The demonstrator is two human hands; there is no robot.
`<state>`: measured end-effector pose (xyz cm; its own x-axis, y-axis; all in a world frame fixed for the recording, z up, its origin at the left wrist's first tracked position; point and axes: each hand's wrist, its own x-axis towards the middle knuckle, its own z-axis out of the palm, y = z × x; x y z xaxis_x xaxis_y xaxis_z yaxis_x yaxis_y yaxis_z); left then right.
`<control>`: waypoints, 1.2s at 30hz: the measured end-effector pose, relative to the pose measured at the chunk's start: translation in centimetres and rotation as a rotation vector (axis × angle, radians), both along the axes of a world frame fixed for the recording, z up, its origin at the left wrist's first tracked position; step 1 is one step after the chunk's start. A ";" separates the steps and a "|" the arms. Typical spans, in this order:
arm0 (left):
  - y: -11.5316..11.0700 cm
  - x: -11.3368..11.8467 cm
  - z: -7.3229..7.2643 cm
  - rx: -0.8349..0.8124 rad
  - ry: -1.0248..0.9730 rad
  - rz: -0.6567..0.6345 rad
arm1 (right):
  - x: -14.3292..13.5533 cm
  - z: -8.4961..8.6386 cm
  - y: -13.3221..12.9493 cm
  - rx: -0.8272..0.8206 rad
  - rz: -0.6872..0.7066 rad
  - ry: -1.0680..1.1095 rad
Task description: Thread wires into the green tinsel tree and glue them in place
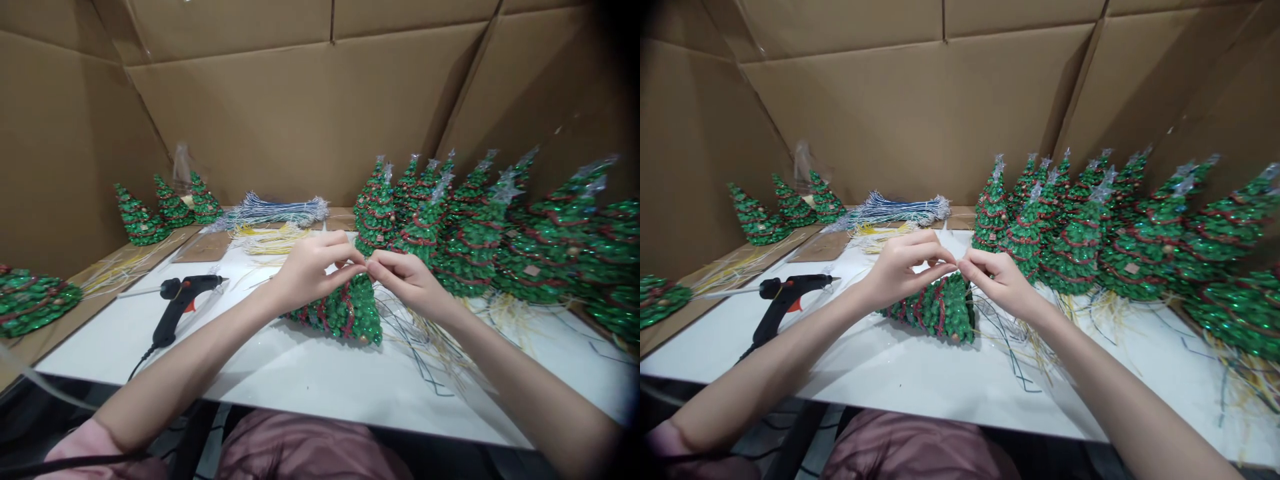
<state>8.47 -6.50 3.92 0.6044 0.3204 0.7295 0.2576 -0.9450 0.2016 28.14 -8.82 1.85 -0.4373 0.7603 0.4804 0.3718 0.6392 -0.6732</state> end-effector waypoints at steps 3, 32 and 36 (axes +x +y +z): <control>-0.2 -0.4 0.4 -0.031 0.010 0.009 | 0.1 0.0 0.0 -0.009 -0.004 -0.008; -0.5 -5.7 0.6 -0.281 0.229 -0.009 | 1.5 0.3 0.3 -0.218 0.166 -0.399; -0.5 -5.6 0.6 -0.276 0.258 -0.029 | 1.5 0.6 -0.1 -0.145 0.164 -0.416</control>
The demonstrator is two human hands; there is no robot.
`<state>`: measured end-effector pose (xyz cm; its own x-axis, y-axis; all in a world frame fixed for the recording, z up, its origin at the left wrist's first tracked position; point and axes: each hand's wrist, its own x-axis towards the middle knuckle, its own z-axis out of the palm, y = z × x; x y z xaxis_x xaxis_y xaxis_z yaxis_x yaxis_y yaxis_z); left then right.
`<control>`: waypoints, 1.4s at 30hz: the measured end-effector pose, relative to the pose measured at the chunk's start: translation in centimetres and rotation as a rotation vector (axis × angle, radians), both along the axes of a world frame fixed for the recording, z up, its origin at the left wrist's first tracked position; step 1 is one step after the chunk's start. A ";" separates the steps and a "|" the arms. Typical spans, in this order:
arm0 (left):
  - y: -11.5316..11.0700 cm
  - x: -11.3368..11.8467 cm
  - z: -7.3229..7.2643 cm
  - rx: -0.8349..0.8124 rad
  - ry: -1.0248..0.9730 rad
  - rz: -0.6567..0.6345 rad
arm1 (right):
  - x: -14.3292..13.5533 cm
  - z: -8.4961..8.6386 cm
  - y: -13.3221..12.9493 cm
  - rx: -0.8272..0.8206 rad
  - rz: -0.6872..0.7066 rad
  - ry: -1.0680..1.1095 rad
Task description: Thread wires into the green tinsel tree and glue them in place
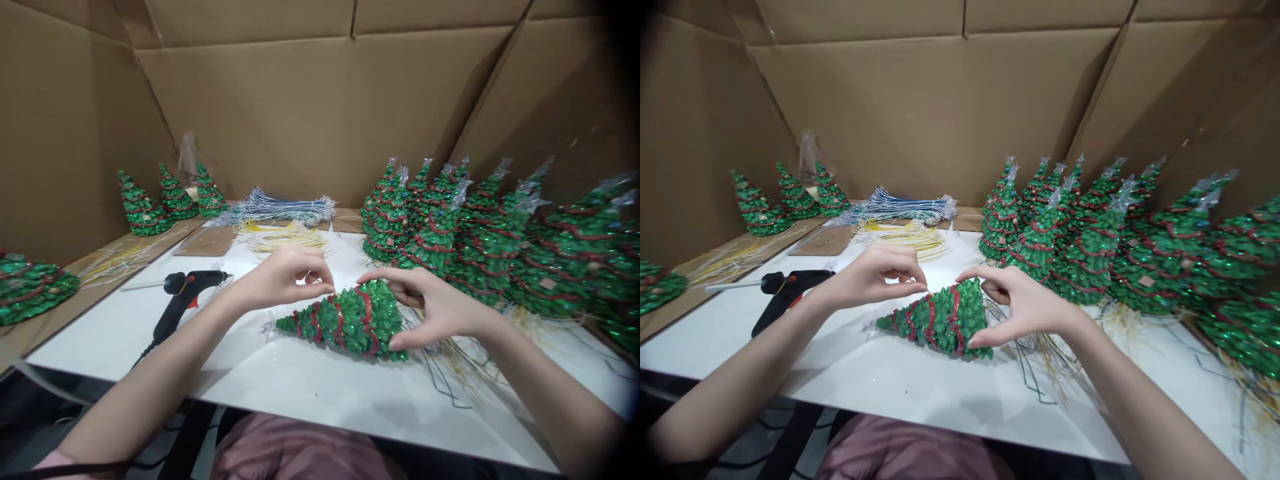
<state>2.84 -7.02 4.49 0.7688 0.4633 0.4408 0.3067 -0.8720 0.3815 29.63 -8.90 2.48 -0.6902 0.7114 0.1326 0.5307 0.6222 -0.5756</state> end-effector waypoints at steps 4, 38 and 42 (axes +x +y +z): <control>0.0 0.0 -0.1 -0.015 0.004 -0.009 | -0.2 0.2 -0.3 0.035 0.007 0.000; -1.0 1.2 -0.6 -0.056 -0.041 -0.081 | 0.0 -0.4 0.6 -0.063 -0.055 0.038; -0.9 1.0 -0.5 -0.051 -0.063 -0.067 | -0.2 -0.3 0.5 -0.112 -0.079 0.059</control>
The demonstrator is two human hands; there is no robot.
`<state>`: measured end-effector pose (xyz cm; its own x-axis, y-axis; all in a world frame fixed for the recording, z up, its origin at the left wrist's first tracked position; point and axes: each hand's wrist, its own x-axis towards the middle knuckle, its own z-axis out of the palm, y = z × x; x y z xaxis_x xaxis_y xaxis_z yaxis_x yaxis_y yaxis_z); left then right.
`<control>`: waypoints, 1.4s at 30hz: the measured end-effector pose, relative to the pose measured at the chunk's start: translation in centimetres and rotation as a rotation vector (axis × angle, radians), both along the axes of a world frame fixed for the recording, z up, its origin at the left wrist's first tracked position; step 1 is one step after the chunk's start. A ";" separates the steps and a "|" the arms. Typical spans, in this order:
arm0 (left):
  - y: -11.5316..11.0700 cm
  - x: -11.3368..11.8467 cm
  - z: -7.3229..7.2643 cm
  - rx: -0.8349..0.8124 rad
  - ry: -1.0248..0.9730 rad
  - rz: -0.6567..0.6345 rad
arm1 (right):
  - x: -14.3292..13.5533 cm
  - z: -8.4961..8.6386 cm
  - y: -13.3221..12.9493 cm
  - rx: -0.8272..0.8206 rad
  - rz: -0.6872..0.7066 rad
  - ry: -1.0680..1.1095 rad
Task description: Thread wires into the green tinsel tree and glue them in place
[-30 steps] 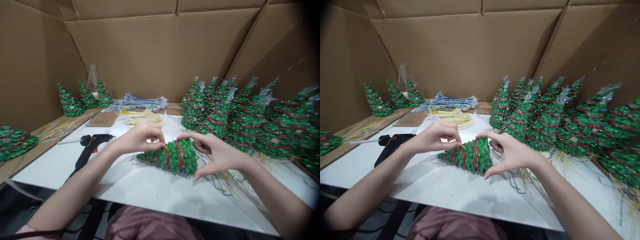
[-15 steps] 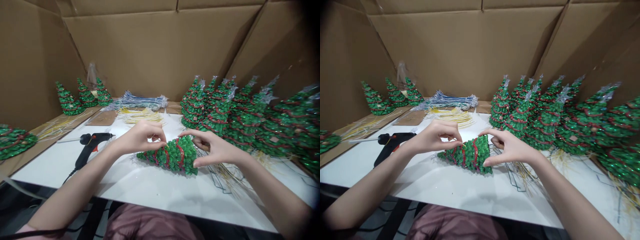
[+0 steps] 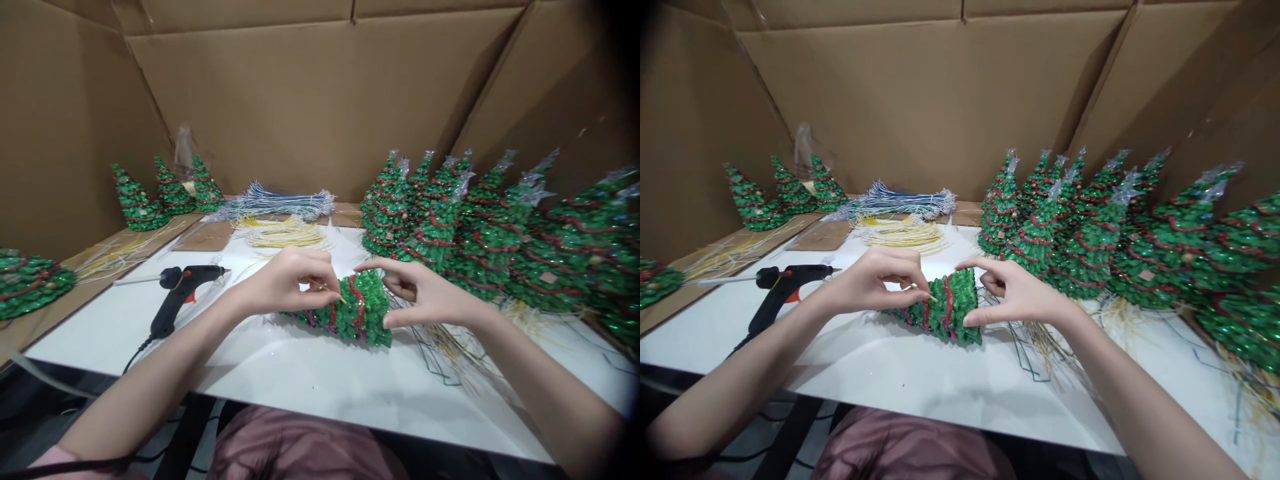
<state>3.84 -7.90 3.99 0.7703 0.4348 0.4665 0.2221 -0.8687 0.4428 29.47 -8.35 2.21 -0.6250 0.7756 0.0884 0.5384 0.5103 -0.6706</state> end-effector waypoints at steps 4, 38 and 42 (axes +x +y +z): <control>0.3 -0.5 0.2 0.057 -0.055 0.104 | 0.2 -0.1 0.1 -0.080 -0.006 -0.006; 1.2 -1.8 0.6 -0.096 0.166 0.049 | 0.7 0.9 -0.7 0.010 0.128 0.045; 1.2 -1.6 0.6 -0.115 0.171 0.033 | 0.7 0.6 -0.4 -0.036 -0.030 0.089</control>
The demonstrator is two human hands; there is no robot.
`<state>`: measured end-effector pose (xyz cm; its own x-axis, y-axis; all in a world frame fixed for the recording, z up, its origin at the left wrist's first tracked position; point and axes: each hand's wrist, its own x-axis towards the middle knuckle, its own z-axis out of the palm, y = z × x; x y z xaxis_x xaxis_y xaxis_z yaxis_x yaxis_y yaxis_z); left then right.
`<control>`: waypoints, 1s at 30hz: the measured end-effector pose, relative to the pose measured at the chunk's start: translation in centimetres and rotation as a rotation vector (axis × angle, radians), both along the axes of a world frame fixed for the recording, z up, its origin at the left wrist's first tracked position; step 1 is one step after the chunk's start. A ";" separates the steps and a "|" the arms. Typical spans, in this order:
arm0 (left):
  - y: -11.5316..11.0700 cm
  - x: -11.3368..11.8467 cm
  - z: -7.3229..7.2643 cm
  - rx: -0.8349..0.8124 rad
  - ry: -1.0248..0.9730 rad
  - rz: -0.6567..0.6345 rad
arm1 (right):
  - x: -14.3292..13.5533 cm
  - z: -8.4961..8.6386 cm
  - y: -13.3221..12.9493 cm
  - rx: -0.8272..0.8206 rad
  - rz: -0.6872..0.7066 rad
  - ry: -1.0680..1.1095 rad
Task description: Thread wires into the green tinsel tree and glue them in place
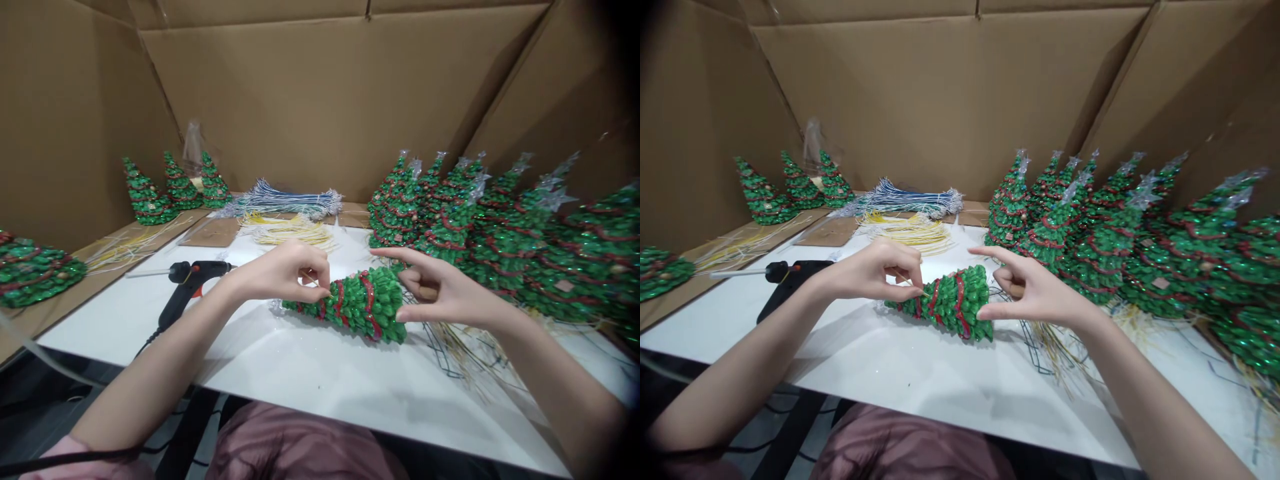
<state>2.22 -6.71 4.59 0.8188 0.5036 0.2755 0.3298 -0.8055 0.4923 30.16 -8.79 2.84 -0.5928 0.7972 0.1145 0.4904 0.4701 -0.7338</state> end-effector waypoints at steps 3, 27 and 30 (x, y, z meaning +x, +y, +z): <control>-0.1 0.0 0.0 0.000 -0.003 -0.002 | 0.0 -0.3 0.3 -0.090 0.008 -0.079; 0.1 -0.5 0.2 -0.002 -0.020 0.011 | -0.1 0.1 0.0 0.072 0.117 -0.086; 0.2 -0.4 0.0 -0.028 0.002 0.000 | 0.0 0.2 -0.1 0.039 0.132 -0.064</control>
<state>1.77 -6.53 4.62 0.8196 0.5108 0.2595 0.3308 -0.7917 0.5135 30.13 -8.88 3.03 -0.6990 0.7076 0.1031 0.4675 0.5613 -0.6829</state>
